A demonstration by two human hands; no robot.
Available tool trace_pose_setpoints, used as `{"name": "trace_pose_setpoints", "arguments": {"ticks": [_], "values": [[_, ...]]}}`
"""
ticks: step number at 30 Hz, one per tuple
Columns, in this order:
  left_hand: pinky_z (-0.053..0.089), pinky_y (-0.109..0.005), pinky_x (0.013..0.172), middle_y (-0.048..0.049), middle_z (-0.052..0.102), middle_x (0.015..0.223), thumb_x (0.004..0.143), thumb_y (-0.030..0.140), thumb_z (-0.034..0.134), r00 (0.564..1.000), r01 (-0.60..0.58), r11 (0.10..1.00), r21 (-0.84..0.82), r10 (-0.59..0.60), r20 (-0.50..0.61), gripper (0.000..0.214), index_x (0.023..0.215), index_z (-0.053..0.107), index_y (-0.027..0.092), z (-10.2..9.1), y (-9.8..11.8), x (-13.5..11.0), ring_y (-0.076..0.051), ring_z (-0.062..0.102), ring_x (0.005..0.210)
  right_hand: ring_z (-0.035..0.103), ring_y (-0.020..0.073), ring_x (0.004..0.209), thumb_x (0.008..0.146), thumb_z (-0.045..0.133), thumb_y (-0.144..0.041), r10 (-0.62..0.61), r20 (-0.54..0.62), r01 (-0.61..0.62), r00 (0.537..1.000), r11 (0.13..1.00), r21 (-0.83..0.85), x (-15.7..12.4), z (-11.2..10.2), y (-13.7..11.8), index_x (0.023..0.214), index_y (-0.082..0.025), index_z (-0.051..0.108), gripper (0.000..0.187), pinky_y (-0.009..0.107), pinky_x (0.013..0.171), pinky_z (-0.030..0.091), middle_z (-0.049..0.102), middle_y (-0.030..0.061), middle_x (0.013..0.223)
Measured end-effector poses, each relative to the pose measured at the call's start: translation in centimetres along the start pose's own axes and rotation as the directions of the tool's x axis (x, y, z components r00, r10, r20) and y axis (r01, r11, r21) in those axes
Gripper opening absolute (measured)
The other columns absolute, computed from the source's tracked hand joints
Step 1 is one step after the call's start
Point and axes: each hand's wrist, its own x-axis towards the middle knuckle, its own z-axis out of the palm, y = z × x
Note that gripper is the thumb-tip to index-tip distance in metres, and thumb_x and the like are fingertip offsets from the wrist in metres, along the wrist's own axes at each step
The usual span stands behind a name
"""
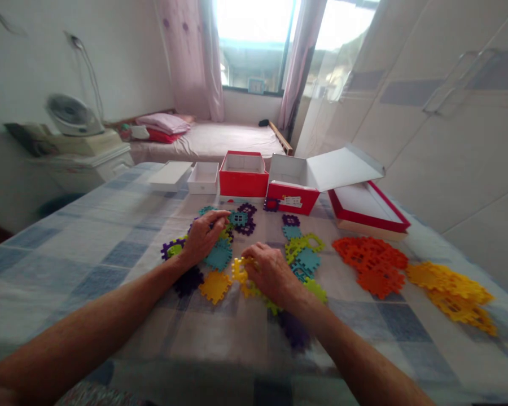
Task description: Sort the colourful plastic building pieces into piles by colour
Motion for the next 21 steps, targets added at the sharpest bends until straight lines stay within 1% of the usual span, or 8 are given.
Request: {"name": "trace_pose_setpoints", "arguments": {"ticks": [2, 5, 8, 11, 13, 15, 17, 21], "values": [[0.047, -0.025, 0.077, -0.0039, 0.067, 0.090, 0.085, 0.019, 0.045, 1.000, -0.001, 1.000, 0.004, 0.001, 0.001, 0.025, 0.100, 0.064, 0.017, 0.0, -0.1, 0.0, -0.015, 0.061, 0.083, 0.058, 0.0141, 0.083, 0.082, 0.050, -0.019, 0.063, -0.078, -0.058, 0.995, 0.996, 0.066, 0.4, -1.0, 0.5, 0.085, -0.017, 0.060, 0.011, 0.026, 0.076, 0.041, 0.064, 0.0034, 0.088], [0.047, -0.025, 0.077, -0.0034, 0.067, 0.091, 0.084, 0.019, 0.045, 1.000, 0.003, 1.000, 0.005, -0.003, 0.003, 0.025, 0.101, 0.064, 0.018, 0.1, -0.2, 0.0, -0.015, 0.062, 0.084, 0.058, 0.0136, 0.079, 0.082, 0.053, -0.025, 0.179, -0.162, -0.160, 0.971, 0.979, 0.124, 0.2, -3.0, 0.6, 0.087, -0.018, 0.060, 0.011, 0.025, 0.072, 0.041, 0.065, 0.0013, 0.085], [0.047, -0.026, 0.078, -0.0038, 0.067, 0.091, 0.085, 0.019, 0.045, 1.000, -0.004, 1.000, 0.005, 0.004, 0.010, 0.024, 0.101, 0.063, 0.017, 0.1, -0.2, 0.0, -0.016, 0.062, 0.085, 0.057, 0.0126, 0.074, 0.083, 0.053, -0.028, 0.156, -0.025, -0.151, 0.987, 0.978, 0.146, -0.6, -4.2, -0.3, 0.089, -0.019, 0.060, 0.013, 0.024, 0.068, 0.041, 0.064, 0.0000, 0.082], [0.047, -0.026, 0.080, -0.0040, 0.068, 0.092, 0.085, 0.018, 0.045, 1.000, -0.012, 1.000, 0.009, 0.012, 0.011, 0.024, 0.100, 0.063, 0.017, 0.0, -0.1, 0.0, -0.016, 0.062, 0.086, 0.056, 0.0141, 0.084, 0.082, 0.054, -0.025, -0.014, 0.181, -0.002, 0.983, 0.996, 0.085, -1.4, -3.6, -1.2, 0.086, -0.019, 0.061, 0.010, 0.026, 0.075, 0.041, 0.064, 0.0017, 0.089], [0.047, -0.026, 0.080, -0.0041, 0.068, 0.093, 0.085, 0.018, 0.045, 1.000, -0.015, 1.000, 0.013, 0.014, 0.010, 0.024, 0.101, 0.063, 0.017, 0.0, -0.1, 0.0, -0.016, 0.062, 0.087, 0.052, 0.0174, 0.099, 0.081, 0.055, -0.022, -0.114, 0.231, 0.119, 0.966, 0.993, -0.008, -1.8, -2.6, -1.4, 0.087, -0.020, 0.061, 0.009, 0.031, 0.085, 0.038, 0.062, 0.0035, 0.098], [0.047, -0.026, 0.081, -0.0039, 0.068, 0.093, 0.084, 0.017, 0.046, 1.000, -0.015, 1.000, 0.014, 0.015, 0.010, 0.024, 0.101, 0.063, 0.017, 0.0, 0.0, -0.1, -0.016, 0.062, 0.087, 0.050, 0.0188, 0.102, 0.079, 0.055, -0.020, -0.142, 0.247, 0.171, 0.959, 0.980, -0.100, -1.8, -1.8, -1.1, 0.085, -0.020, 0.061, 0.008, 0.034, 0.088, 0.035, 0.061, 0.0041, 0.098], [0.047, -0.027, 0.081, -0.0037, 0.068, 0.092, 0.084, 0.017, 0.046, 1.000, -0.017, 1.000, 0.016, 0.017, 0.011, 0.024, 0.100, 0.063, 0.017, 0.1, 0.0, -0.1, -0.016, 0.062, 0.088, 0.053, 0.0166, 0.089, 0.079, 0.055, -0.020, -0.090, 0.241, 0.129, 0.966, 0.980, -0.152, -1.6, -1.5, -0.5, 0.081, -0.019, 0.060, 0.005, 0.032, 0.081, 0.037, 0.060, 0.0040, 0.091], [0.047, -0.027, 0.080, -0.0037, 0.068, 0.090, 0.084, 0.017, 0.046, 1.000, -0.016, 1.000, 0.024, 0.015, 0.014, 0.023, 0.099, 0.064, 0.017, 0.1, 0.1, 0.0, -0.016, 0.062, 0.087, 0.052, 0.0116, 0.074, 0.080, 0.055, -0.025, -0.010, 0.146, 0.013, 0.989, 1.000, -0.026, -0.8, -2.5, 0.4, 0.080, -0.018, 0.057, 0.007, 0.024, 0.069, 0.039, 0.056, 0.0025, 0.086]]}}
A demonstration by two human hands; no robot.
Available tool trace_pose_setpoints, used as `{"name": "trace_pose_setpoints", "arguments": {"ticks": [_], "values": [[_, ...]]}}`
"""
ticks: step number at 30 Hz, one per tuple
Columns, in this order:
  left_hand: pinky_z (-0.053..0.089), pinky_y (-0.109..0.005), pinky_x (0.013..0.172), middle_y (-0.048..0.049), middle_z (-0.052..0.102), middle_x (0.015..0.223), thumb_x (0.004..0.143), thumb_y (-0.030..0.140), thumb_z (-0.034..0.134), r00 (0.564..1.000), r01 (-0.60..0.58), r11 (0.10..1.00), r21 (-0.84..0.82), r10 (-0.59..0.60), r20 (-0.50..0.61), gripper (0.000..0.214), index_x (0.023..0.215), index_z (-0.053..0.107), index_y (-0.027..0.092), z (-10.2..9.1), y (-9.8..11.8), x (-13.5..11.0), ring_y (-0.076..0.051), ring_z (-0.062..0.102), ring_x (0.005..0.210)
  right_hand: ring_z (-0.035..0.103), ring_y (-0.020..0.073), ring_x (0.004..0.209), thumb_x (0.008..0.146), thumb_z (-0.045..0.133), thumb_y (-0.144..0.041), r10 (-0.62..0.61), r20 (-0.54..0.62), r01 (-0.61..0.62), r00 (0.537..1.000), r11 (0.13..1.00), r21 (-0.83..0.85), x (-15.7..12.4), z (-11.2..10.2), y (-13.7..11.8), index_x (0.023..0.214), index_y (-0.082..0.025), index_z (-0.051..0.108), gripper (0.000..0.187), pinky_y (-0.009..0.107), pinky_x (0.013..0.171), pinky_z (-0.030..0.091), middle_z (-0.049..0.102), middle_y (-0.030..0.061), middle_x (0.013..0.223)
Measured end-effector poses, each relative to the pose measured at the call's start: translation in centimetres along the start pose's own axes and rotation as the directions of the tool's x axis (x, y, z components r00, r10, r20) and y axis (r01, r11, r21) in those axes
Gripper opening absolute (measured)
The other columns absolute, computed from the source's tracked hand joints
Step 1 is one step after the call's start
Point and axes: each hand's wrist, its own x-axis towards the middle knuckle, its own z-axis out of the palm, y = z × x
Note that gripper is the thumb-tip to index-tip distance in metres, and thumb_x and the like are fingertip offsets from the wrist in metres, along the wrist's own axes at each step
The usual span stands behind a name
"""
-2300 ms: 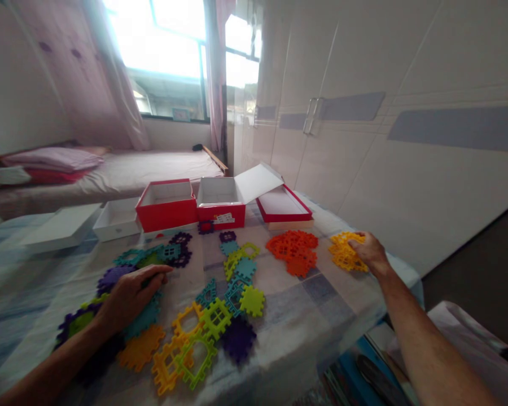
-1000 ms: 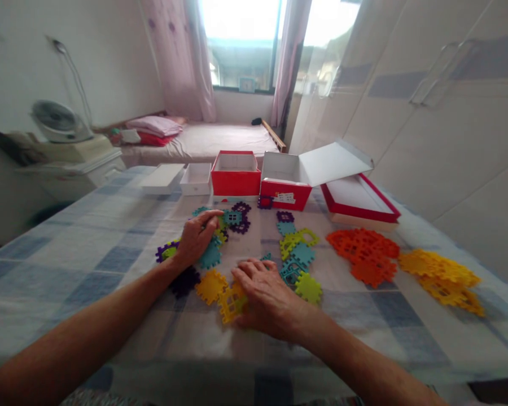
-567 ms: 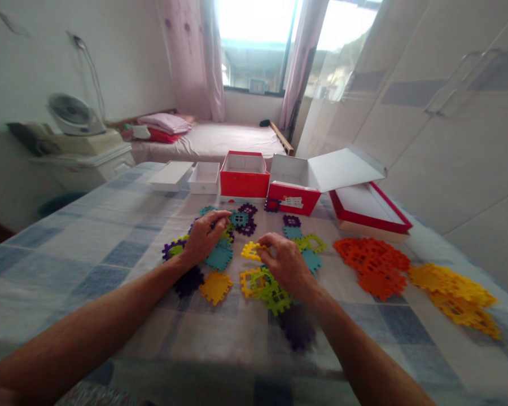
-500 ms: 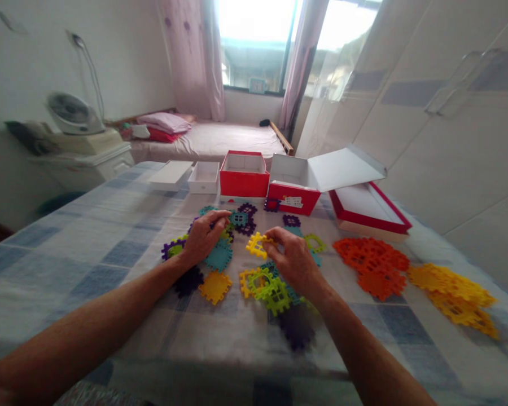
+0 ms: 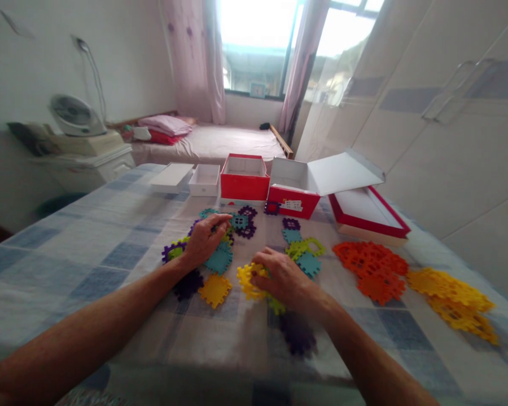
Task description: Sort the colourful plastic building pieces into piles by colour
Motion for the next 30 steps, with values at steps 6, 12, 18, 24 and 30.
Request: {"name": "trace_pose_setpoints", "arguments": {"ticks": [6, 12, 18, 24, 30], "values": [[0.048, -0.028, 0.081, -0.0036, 0.069, 0.091, 0.083, 0.016, 0.047, 1.000, 0.003, 1.000, 0.004, -0.003, 0.003, 0.023, 0.098, 0.064, 0.018, -0.1, 0.2, 0.1, -0.017, 0.063, 0.086, 0.054, 0.0129, 0.072, 0.081, 0.051, -0.031, 0.113, -0.216, -0.107, 0.970, 0.993, 0.041, 0.5, -1.9, 1.3, 0.083, -0.019, 0.057, 0.013, 0.025, 0.068, 0.039, 0.059, 0.0010, 0.082], [0.048, -0.028, 0.080, -0.0044, 0.068, 0.092, 0.084, 0.015, 0.047, 1.000, -0.017, 1.000, 0.004, 0.017, 0.004, 0.023, 0.099, 0.064, 0.018, 0.0, 0.0, 0.0, -0.017, 0.063, 0.087, 0.057, 0.0164, 0.073, 0.082, 0.048, -0.030, 0.217, -0.290, -0.270, 0.932, 0.950, -0.155, 0.6, -2.8, 2.8, 0.086, -0.020, 0.059, 0.016, 0.027, 0.066, 0.038, 0.062, 0.0040, 0.084], [0.047, -0.028, 0.080, -0.0045, 0.068, 0.093, 0.084, 0.015, 0.047, 1.000, -0.019, 1.000, 0.014, 0.019, 0.004, 0.023, 0.100, 0.063, 0.018, 0.0, 0.0, 0.0, -0.017, 0.062, 0.088, 0.056, 0.0184, 0.094, 0.081, 0.051, -0.025, 0.122, -0.080, -0.133, 0.989, 0.979, -0.156, 2.1, -1.1, 1.4, 0.092, -0.017, 0.060, 0.016, 0.028, 0.081, 0.039, 0.062, 0.0075, 0.097], [0.047, -0.028, 0.080, -0.0042, 0.068, 0.093, 0.084, 0.015, 0.047, 1.000, -0.017, 1.000, 0.013, 0.017, 0.005, 0.023, 0.100, 0.063, 0.018, 0.0, 0.0, -0.1, -0.017, 0.062, 0.088, 0.054, 0.0158, 0.080, 0.076, 0.055, -0.022, 0.149, 0.001, -0.145, 0.989, 0.965, -0.220, 3.3, 0.5, 1.5, 0.089, -0.015, 0.059, 0.015, 0.029, 0.075, 0.041, 0.056, 0.0086, 0.097], [0.048, -0.028, 0.080, -0.0043, 0.068, 0.092, 0.084, 0.015, 0.047, 1.000, -0.017, 1.000, 0.003, 0.017, -0.012, 0.023, 0.100, 0.063, 0.018, 0.0, 0.1, 0.0, -0.017, 0.063, 0.087, 0.051, 0.0114, 0.071, 0.075, 0.054, -0.023, 0.141, -0.051, -0.119, 0.989, 0.946, 0.300, 1.9, -0.4, 0.6, 0.108, -0.018, 0.052, 0.033, 0.024, 0.066, 0.043, 0.056, 0.0016, 0.086]]}}
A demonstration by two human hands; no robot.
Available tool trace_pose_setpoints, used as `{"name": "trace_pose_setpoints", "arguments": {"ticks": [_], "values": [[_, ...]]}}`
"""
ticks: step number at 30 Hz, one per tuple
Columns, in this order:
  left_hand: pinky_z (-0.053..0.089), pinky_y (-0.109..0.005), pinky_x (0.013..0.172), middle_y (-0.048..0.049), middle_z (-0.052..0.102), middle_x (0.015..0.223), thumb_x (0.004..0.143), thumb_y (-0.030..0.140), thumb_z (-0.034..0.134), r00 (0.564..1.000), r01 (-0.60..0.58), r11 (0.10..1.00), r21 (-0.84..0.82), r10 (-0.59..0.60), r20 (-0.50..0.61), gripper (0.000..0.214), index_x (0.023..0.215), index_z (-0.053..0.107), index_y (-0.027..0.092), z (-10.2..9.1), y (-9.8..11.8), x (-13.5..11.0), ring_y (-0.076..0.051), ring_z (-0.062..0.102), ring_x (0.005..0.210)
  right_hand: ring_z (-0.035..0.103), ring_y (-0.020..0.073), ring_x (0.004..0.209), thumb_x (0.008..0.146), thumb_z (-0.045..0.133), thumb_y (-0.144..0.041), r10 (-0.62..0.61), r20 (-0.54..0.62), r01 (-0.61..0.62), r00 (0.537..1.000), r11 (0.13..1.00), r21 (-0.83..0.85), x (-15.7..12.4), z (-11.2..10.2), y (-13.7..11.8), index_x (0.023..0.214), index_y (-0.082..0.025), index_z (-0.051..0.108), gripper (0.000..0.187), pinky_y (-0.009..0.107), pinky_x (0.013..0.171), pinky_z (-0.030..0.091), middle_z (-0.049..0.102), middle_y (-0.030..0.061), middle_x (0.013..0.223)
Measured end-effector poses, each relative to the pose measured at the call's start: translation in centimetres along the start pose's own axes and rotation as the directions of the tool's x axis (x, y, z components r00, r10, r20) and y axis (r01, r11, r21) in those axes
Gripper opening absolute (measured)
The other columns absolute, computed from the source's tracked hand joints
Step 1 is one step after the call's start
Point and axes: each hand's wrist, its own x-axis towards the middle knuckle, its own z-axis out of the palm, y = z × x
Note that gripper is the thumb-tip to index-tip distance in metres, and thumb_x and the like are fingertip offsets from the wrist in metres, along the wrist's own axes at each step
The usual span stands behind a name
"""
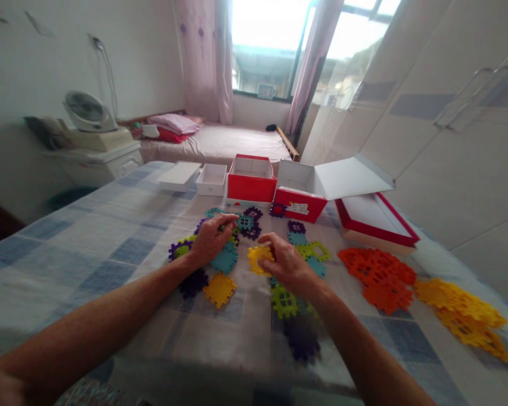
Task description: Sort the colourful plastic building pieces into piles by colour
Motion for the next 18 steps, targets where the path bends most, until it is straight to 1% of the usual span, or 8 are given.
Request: {"name": "trace_pose_setpoints", "arguments": {"ticks": [2, 4, 6, 8, 11, 13, 15, 18], "values": [[0.047, -0.028, 0.081, -0.0039, 0.068, 0.093, 0.084, 0.015, 0.047, 1.000, -0.004, 1.000, 0.004, 0.004, -0.004, 0.023, 0.100, 0.063, 0.018, 0.0, 0.0, 0.0, -0.017, 0.062, 0.087, 0.051, 0.0100, 0.066, 0.075, 0.056, -0.028, 0.034, 0.163, -0.071, 0.986, 0.971, 0.227, -0.7, 0.7, -1.4, 0.112, -0.017, 0.052, 0.039, 0.021, 0.058, 0.043, 0.058, 0.0004, 0.082], [0.047, -0.028, 0.082, -0.0035, 0.068, 0.092, 0.083, 0.015, 0.047, 1.000, -0.005, 1.000, 0.007, 0.005, -0.005, 0.024, 0.101, 0.063, 0.019, 0.0, 0.0, 0.0, -0.016, 0.062, 0.088, 0.052, 0.0093, 0.065, 0.074, 0.057, -0.026, 0.037, 0.267, -0.117, 0.963, 0.949, 0.293, -1.2, 2.0, -2.7, 0.112, -0.016, 0.055, 0.040, 0.020, 0.056, 0.042, 0.059, 0.0006, 0.082], [0.047, -0.028, 0.082, -0.0032, 0.068, 0.090, 0.083, 0.014, 0.047, 1.000, -0.007, 1.000, 0.005, 0.007, -0.006, 0.024, 0.101, 0.063, 0.018, 0.0, -0.1, 0.0, -0.016, 0.062, 0.086, 0.053, 0.0098, 0.067, 0.073, 0.056, -0.023, 0.040, 0.268, -0.094, 0.963, 0.976, 0.195, -1.5, 3.7, -3.5, 0.110, -0.016, 0.058, 0.037, 0.020, 0.058, 0.042, 0.061, 0.0010, 0.083], [0.047, -0.027, 0.081, -0.0027, 0.068, 0.088, 0.083, 0.014, 0.047, 1.000, -0.014, 1.000, 0.003, 0.014, -0.008, 0.024, 0.100, 0.063, 0.018, 0.0, -0.1, 0.0, -0.016, 0.062, 0.084, 0.055, 0.0124, 0.074, 0.074, 0.056, -0.023, 0.039, 0.206, -0.042, 0.978, 0.999, 0.013, -1.6, 5.2, -3.7, 0.106, -0.017, 0.060, 0.033, 0.023, 0.064, 0.042, 0.063, 0.0027, 0.087], [0.047, -0.027, 0.080, -0.0030, 0.067, 0.086, 0.082, 0.013, 0.047, 1.000, -0.021, 1.000, 0.008, 0.021, -0.005, 0.024, 0.100, 0.063, 0.017, 0.0, -0.1, 0.0, -0.016, 0.062, 0.083, 0.056, 0.0182, 0.085, 0.074, 0.058, -0.030, 0.061, 0.104, -0.034, 0.993, 0.969, -0.247, -1.8, 6.4, -3.6, 0.103, -0.018, 0.058, 0.031, 0.029, 0.073, 0.041, 0.062, 0.0057, 0.094], [0.047, -0.027, 0.080, -0.0033, 0.067, 0.087, 0.082, 0.014, 0.047, 1.000, -0.019, 1.000, 0.013, 0.019, -0.002, 0.024, 0.100, 0.062, 0.017, 0.0, -0.1, 0.1, -0.016, 0.062, 0.083, 0.056, 0.0205, 0.086, 0.072, 0.061, -0.036, 0.084, 0.089, -0.046, 0.992, 0.929, -0.366, -1.8, 6.7, -3.6, 0.099, -0.018, 0.056, 0.032, 0.031, 0.073, 0.040, 0.060, 0.0068, 0.094], [0.047, -0.027, 0.081, -0.0030, 0.067, 0.088, 0.083, 0.014, 0.047, 1.000, -0.017, 1.000, 0.019, 0.017, -0.003, 0.024, 0.100, 0.062, 0.018, 0.0, -0.2, 0.1, -0.016, 0.062, 0.084, 0.056, 0.0201, 0.081, 0.071, 0.061, -0.040, 0.089, 0.109, -0.035, 0.990, 0.905, -0.425, -1.9, 6.7, -3.8, 0.096, -0.018, 0.053, 0.033, 0.031, 0.070, 0.040, 0.058, 0.0067, 0.094], [0.047, -0.027, 0.081, -0.0024, 0.068, 0.088, 0.082, 0.014, 0.046, 1.000, -0.012, 1.000, 0.020, 0.012, 0.000, 0.025, 0.101, 0.062, 0.019, 0.0, -0.3, 0.2, -0.015, 0.062, 0.085, 0.054, 0.0179, 0.079, 0.071, 0.060, -0.038, 0.093, 0.107, -0.041, 0.990, 0.910, -0.413, -1.8, 6.5, -4.3, 0.096, -0.019, 0.049, 0.034, 0.030, 0.068, 0.039, 0.053, 0.0072, 0.099]]}}
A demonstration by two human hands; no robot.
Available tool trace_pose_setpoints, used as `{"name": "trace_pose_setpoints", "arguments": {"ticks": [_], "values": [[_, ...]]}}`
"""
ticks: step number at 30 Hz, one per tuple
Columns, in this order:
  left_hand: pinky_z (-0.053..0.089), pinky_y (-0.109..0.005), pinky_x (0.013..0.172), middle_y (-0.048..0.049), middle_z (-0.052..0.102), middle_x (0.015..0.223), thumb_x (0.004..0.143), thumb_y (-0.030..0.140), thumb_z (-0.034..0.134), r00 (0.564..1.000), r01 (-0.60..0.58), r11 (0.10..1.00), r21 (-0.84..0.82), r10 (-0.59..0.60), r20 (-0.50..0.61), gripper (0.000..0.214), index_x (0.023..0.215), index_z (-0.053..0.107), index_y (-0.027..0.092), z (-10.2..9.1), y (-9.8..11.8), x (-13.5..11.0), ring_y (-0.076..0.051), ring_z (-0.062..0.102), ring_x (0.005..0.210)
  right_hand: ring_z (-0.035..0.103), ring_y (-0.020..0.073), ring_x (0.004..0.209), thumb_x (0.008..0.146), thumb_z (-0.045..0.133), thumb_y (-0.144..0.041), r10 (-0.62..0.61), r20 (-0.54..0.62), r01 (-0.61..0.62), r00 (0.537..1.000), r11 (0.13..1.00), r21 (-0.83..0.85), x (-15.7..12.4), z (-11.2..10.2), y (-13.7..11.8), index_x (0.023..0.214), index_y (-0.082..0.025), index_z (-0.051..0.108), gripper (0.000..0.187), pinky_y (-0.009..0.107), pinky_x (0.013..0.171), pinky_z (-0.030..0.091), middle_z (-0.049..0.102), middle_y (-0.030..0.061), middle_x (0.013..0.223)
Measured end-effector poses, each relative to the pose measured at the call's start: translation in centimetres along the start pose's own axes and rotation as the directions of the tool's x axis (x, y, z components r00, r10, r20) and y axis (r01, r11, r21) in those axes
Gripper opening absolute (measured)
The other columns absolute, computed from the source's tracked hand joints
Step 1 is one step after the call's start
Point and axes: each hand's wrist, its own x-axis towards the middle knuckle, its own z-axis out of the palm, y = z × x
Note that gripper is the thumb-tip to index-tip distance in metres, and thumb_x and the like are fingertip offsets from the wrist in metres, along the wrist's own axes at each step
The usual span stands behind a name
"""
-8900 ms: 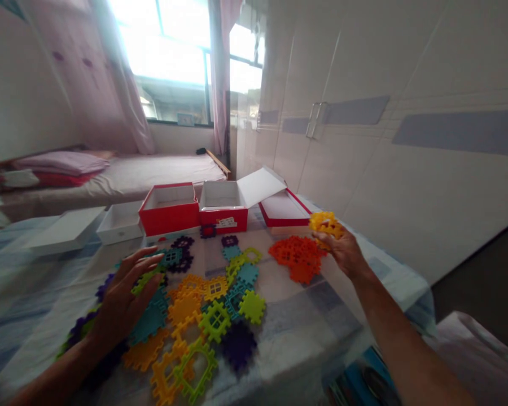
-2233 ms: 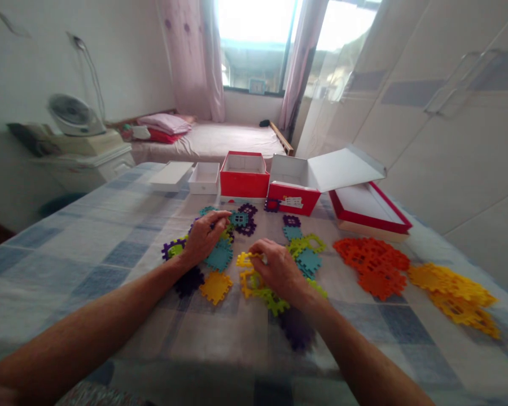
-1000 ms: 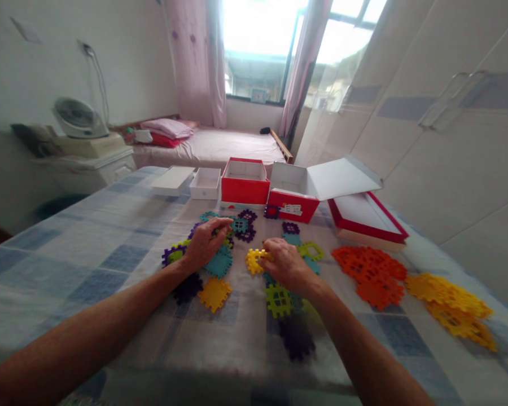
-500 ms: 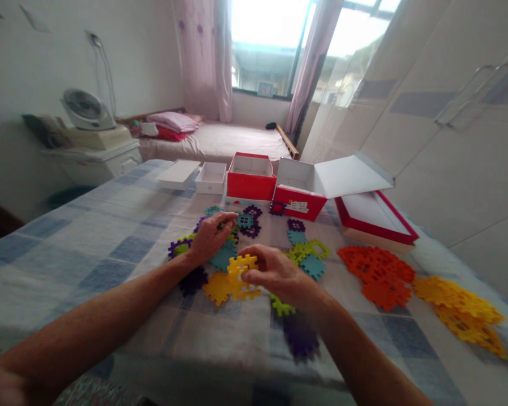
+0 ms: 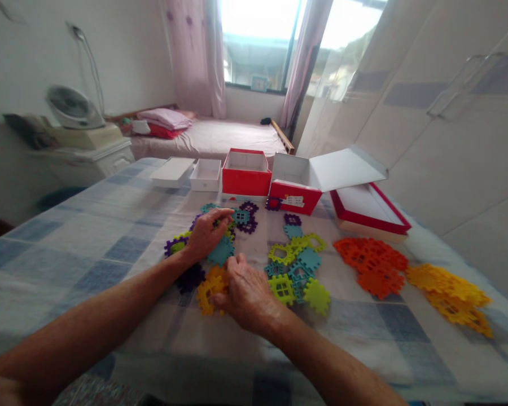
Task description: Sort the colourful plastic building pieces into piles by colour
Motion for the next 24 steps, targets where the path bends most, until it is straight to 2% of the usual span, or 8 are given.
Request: {"name": "trace_pose_setpoints", "arguments": {"ticks": [10, 13, 16, 17, 18, 21, 23, 24], "values": [[0.048, -0.033, 0.084, -0.0020, 0.068, 0.095, 0.083, 0.035, 0.044, 0.993, 0.082, 0.996, 0.025, -0.083, 0.081, 0.031, 0.106, 0.059, 0.022, -0.6, -0.5, -0.2, -0.020, 0.064, 0.088, 0.056, 0.0185, 0.084, 0.072, 0.050, -0.021, -0.008, -0.147, 0.053, 0.989, 0.950, 0.307, -1.6, 1.1, -0.1, 0.104, -0.019, 0.042, 0.034, 0.028, 0.072, 0.042, 0.059, 0.0063, 0.092], [0.050, -0.034, 0.080, -0.0030, 0.069, 0.094, 0.082, 0.039, 0.044, 0.991, 0.092, 0.995, 0.043, -0.096, 0.096, 0.033, 0.105, 0.060, 0.022, -0.7, -0.4, -0.1, -0.022, 0.065, 0.086, 0.057, 0.0173, 0.086, 0.073, 0.049, -0.018, 0.062, -0.239, 0.034, 0.969, 0.925, 0.379, -3.0, 0.0, 0.8, 0.103, -0.020, 0.044, 0.030, 0.028, 0.075, 0.043, 0.060, 0.0052, 0.093], [0.050, -0.035, 0.078, -0.0041, 0.069, 0.094, 0.081, 0.038, 0.043, 0.987, 0.114, 0.992, 0.063, -0.120, 0.111, 0.034, 0.105, 0.060, 0.021, -0.9, 0.1, -0.1, -0.023, 0.065, 0.085, 0.058, 0.0151, 0.083, 0.077, 0.047, -0.019, 0.208, -0.366, -0.023, 0.907, 0.893, 0.449, -5.3, -2.8, 4.1, 0.101, -0.021, 0.045, 0.024, 0.026, 0.074, 0.044, 0.060, 0.0036, 0.092], [0.050, -0.035, 0.078, -0.0044, 0.069, 0.094, 0.081, 0.038, 0.043, 0.986, 0.116, 0.991, 0.068, -0.124, 0.114, 0.035, 0.105, 0.060, 0.020, -1.0, 0.2, -0.1, -0.023, 0.065, 0.085, 0.058, 0.0151, 0.082, 0.079, 0.047, -0.020, 0.283, -0.421, -0.065, 0.862, 0.885, 0.461, -6.3, -4.1, 6.0, 0.103, -0.021, 0.045, 0.024, 0.026, 0.074, 0.045, 0.060, 0.0041, 0.093], [0.050, -0.035, 0.079, -0.0048, 0.069, 0.095, 0.081, 0.038, 0.042, 0.986, 0.115, 0.991, 0.072, -0.123, 0.116, 0.035, 0.106, 0.060, 0.020, -1.0, 0.2, -0.1, -0.023, 0.065, 0.085, 0.058, 0.0155, 0.082, 0.079, 0.047, -0.023, 0.360, -0.500, -0.115, 0.788, 0.884, 0.454, -7.2, -5.5, 8.2, 0.103, -0.020, 0.045, 0.024, 0.027, 0.075, 0.045, 0.060, 0.0051, 0.094], [0.049, -0.034, 0.079, -0.0053, 0.069, 0.095, 0.082, 0.040, 0.042, 0.987, 0.099, 0.992, 0.083, -0.109, 0.120, 0.037, 0.106, 0.059, 0.019, -0.9, 0.1, -0.1, -0.022, 0.065, 0.085, 0.058, 0.0196, 0.088, 0.077, 0.051, -0.029, 0.519, -0.710, -0.380, 0.476, 0.849, 0.367, -10.2, -9.6, 16.5, 0.107, -0.017, 0.046, 0.033, 0.031, 0.079, 0.045, 0.059, 0.0110, 0.102], [0.050, -0.033, 0.078, -0.0043, 0.069, 0.093, 0.082, 0.041, 0.042, 0.988, 0.093, 0.992, 0.084, -0.103, 0.118, 0.037, 0.106, 0.059, 0.019, -0.9, -0.3, -0.1, -0.022, 0.065, 0.084, 0.059, 0.0223, 0.090, 0.076, 0.051, -0.029, 0.578, -0.751, -0.600, 0.318, 0.736, 0.313, -12.1, -11.8, 22.4, 0.112, -0.014, 0.047, 0.039, 0.034, 0.081, 0.044, 0.060, 0.0140, 0.105], [0.050, -0.032, 0.078, -0.0036, 0.069, 0.092, 0.082, 0.041, 0.042, 0.989, 0.088, 0.993, 0.084, -0.097, 0.113, 0.036, 0.106, 0.059, 0.020, -0.8, -0.5, -0.1, -0.021, 0.065, 0.083, 0.059, 0.0233, 0.091, 0.075, 0.052, -0.029, 0.609, -0.744, -0.687, 0.275, 0.666, 0.291, -12.8, -12.7, 25.0, 0.113, -0.013, 0.048, 0.042, 0.034, 0.080, 0.044, 0.060, 0.0149, 0.105]]}}
